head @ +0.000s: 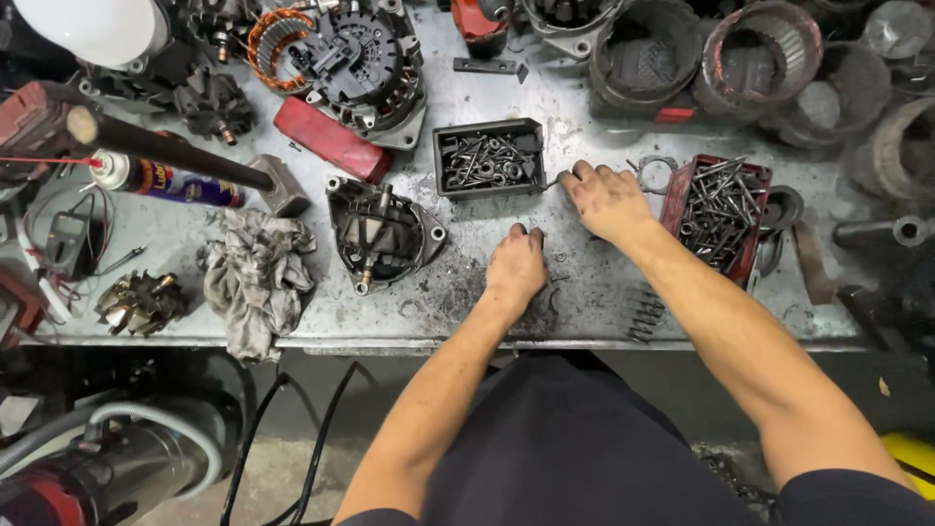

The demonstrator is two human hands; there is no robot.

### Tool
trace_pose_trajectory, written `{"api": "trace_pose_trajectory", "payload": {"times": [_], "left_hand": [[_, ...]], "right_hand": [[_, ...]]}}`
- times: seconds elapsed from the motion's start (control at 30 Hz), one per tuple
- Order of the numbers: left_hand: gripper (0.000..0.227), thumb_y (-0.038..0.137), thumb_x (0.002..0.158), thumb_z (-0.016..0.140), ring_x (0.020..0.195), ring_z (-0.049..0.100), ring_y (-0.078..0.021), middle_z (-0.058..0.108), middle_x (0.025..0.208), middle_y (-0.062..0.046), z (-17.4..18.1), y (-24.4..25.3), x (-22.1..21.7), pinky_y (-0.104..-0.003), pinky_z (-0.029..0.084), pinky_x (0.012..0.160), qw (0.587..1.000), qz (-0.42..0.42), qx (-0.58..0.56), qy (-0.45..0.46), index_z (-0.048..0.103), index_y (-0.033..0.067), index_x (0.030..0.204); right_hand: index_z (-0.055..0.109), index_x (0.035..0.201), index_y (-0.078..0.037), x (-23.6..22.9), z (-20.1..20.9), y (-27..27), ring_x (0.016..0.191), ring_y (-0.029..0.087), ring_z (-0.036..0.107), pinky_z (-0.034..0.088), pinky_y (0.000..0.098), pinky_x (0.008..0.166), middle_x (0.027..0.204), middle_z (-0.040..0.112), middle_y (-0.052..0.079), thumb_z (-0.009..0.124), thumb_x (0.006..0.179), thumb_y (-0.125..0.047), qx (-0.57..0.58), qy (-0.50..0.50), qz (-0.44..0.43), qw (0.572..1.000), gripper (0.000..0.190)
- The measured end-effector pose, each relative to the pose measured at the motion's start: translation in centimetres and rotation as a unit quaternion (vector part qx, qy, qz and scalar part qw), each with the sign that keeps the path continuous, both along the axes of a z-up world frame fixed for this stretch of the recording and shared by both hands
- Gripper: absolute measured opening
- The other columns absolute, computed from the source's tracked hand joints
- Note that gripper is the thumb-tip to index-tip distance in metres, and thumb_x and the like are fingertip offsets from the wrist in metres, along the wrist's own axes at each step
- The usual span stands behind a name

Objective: The person gathers loose bolts, screws and small metal hardware scattered across a workbench and drops them by hand into a red parts box, sweeping stragglers into piles. They then handle a multimeter, place an item on a shelf, and wipe the bench with a rag.

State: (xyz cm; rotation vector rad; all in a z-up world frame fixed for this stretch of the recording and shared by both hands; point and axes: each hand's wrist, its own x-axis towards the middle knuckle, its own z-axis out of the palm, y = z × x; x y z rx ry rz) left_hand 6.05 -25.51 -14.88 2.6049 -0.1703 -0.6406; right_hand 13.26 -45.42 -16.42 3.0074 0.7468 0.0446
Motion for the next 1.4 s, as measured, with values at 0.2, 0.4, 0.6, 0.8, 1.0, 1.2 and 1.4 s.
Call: {"api": "trace_pose_trajectory", "payload": {"times": [0.2, 0.4, 0.6, 0.8, 1.0, 1.2, 1.4], "left_hand": [[0.029, 0.005, 0.079, 0.065, 0.087, 0.073, -0.0523, 0.060, 0.106, -0.019, 1.6, 0.1, 0.6, -0.057, 0.063, 0.071, 1.000, 0.014, 0.000, -0.010, 0.069, -0.0006, 0.107], [0.025, -0.001, 0.085, 0.057, 0.089, 0.073, -0.0502, 0.060, 0.106, -0.020, 3.4, 0.0, 0.0, -0.054, 0.064, 0.072, 0.998, 0.054, 0.030, -0.022, 0.072, -0.0035, 0.104], [0.023, 0.005, 0.080, 0.059, 0.086, 0.075, -0.0468, 0.066, 0.095, -0.018, 2.0, 1.6, 2.0, -0.054, 0.065, 0.070, 0.998, 0.061, -0.009, -0.025, 0.076, 0.0043, 0.095], [0.041, 0.022, 0.068, 0.085, 0.102, 0.071, -0.0481, 0.070, 0.102, -0.023, 9.1, 4.5, 8.6, -0.054, 0.063, 0.086, 0.971, 0.170, -0.102, -0.131, 0.075, 0.0054, 0.105], [0.053, 0.023, 0.071, 0.090, 0.116, 0.064, -0.0468, 0.061, 0.120, -0.021, 8.9, 6.3, 8.8, -0.056, 0.058, 0.098, 0.978, 0.065, -0.037, -0.194, 0.070, 0.0091, 0.118], [0.020, 0.016, 0.090, 0.062, 0.101, 0.065, -0.0338, 0.064, 0.108, -0.008, 5.1, 7.9, 8.5, -0.044, 0.062, 0.074, 0.957, -0.069, 0.132, -0.250, 0.078, 0.0206, 0.102], [0.029, 0.013, 0.094, 0.056, 0.109, 0.065, -0.0348, 0.065, 0.116, -0.009, 7.7, 8.6, 7.4, -0.044, 0.063, 0.076, 0.953, -0.031, 0.117, -0.276, 0.078, 0.0200, 0.111]], "right_hand": [[0.056, 0.133, -0.028, -0.1, 1.0, 0.8, 0.096, 0.024, 0.069, 0.055, 0.0406, 0.069, 0.122, 0.056, -0.001, 0.048, 0.101, -0.028, -0.039, 0.016, -0.025, 0.999, 0.033], [0.058, 0.126, -0.024, 0.6, 1.2, 0.2, 0.099, 0.025, 0.068, 0.053, 0.0405, 0.072, 0.126, 0.056, 0.001, 0.045, 0.102, -0.026, -0.059, 0.020, 0.015, 0.998, 0.028], [0.053, 0.145, -0.023, 3.5, 3.7, 2.1, 0.114, 0.036, 0.066, 0.057, 0.0552, 0.089, 0.135, 0.050, 0.006, 0.074, 0.083, -0.037, 0.028, 0.171, -0.056, 0.983, 0.067], [0.051, 0.149, -0.014, 2.6, 5.1, 4.2, 0.122, 0.048, 0.062, 0.053, 0.0659, 0.098, 0.142, 0.049, 0.012, 0.084, 0.074, -0.057, 0.165, 0.245, -0.145, 0.944, 0.092], [0.048, 0.149, -0.011, 3.2, 2.9, 4.9, 0.137, 0.043, 0.051, 0.046, 0.0587, 0.113, 0.151, 0.047, 0.011, 0.079, 0.083, -0.039, 0.196, 0.250, -0.177, 0.932, 0.077], [0.044, 0.152, -0.018, 3.4, -0.8, 5.3, 0.136, 0.044, 0.050, 0.042, 0.0585, 0.113, 0.153, 0.044, 0.008, 0.074, 0.080, -0.047, 0.166, 0.229, -0.183, 0.942, 0.083], [0.067, 0.123, -0.010, 1.8, 0.3, 6.8, 0.102, 0.043, 0.072, 0.056, 0.0571, 0.086, 0.113, 0.068, 0.010, 0.068, 0.083, -0.042, 0.116, 0.174, -0.169, 0.963, 0.051]]}}
